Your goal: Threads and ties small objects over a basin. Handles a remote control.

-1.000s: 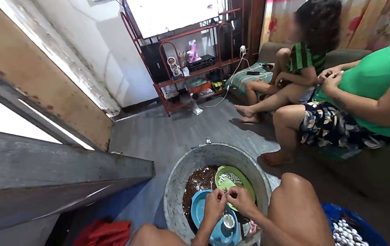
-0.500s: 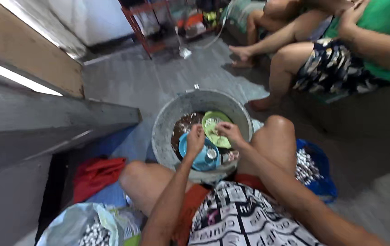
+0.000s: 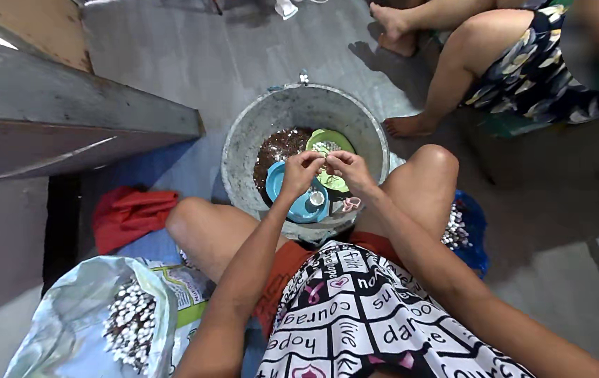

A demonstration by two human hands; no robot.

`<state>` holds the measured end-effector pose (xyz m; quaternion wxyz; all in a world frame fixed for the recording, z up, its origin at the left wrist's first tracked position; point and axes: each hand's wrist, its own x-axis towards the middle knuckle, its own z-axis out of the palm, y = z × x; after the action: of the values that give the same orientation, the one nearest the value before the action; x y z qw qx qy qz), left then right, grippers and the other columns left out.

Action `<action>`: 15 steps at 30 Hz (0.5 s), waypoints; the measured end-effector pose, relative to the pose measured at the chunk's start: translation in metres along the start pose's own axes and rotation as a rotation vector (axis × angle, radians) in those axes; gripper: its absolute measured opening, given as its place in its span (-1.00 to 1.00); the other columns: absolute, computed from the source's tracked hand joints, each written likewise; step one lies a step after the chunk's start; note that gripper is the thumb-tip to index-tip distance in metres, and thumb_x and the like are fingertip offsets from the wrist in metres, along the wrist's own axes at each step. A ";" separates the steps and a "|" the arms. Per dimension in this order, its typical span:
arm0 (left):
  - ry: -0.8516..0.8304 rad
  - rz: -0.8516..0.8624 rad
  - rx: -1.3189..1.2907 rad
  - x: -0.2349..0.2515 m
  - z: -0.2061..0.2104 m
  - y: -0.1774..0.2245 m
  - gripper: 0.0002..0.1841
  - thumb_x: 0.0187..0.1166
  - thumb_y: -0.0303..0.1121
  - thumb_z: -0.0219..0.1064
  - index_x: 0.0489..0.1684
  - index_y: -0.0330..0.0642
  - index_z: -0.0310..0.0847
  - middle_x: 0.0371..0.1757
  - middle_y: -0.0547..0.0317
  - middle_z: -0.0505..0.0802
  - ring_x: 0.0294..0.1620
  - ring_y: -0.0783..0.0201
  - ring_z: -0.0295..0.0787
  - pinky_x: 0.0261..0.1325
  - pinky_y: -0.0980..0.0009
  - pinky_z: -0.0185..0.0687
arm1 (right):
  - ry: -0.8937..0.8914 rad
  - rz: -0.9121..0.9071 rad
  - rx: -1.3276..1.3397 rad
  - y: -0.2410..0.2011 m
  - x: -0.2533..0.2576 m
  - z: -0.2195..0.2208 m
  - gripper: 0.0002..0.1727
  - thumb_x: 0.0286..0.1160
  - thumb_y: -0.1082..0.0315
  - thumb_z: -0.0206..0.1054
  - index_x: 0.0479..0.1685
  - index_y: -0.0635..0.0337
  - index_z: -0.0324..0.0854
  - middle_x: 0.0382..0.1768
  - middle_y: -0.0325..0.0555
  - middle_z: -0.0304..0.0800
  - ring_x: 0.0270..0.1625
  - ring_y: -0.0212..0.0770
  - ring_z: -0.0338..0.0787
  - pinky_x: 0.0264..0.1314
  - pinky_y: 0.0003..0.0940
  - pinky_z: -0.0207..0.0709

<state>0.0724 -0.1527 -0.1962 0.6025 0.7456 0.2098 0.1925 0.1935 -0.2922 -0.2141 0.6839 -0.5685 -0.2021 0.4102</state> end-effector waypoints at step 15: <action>0.023 -0.093 -0.210 0.009 -0.015 0.007 -0.82 0.74 -0.53 0.21 0.14 -0.43 0.61 -0.26 -0.02 0.88 -0.40 0.19 0.86 -0.22 0.25 0.89 | -0.013 -0.015 -0.003 0.001 0.007 -0.006 -0.71 0.67 0.40 0.34 0.22 0.40 0.70 -0.09 0.10 0.89 -0.15 -0.14 0.89 0.05 -0.22 0.81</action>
<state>0.0729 -0.1367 -0.1857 0.6832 0.6655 0.2298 0.1938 0.2015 -0.2897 -0.2185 0.6848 -0.5651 -0.2114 0.4086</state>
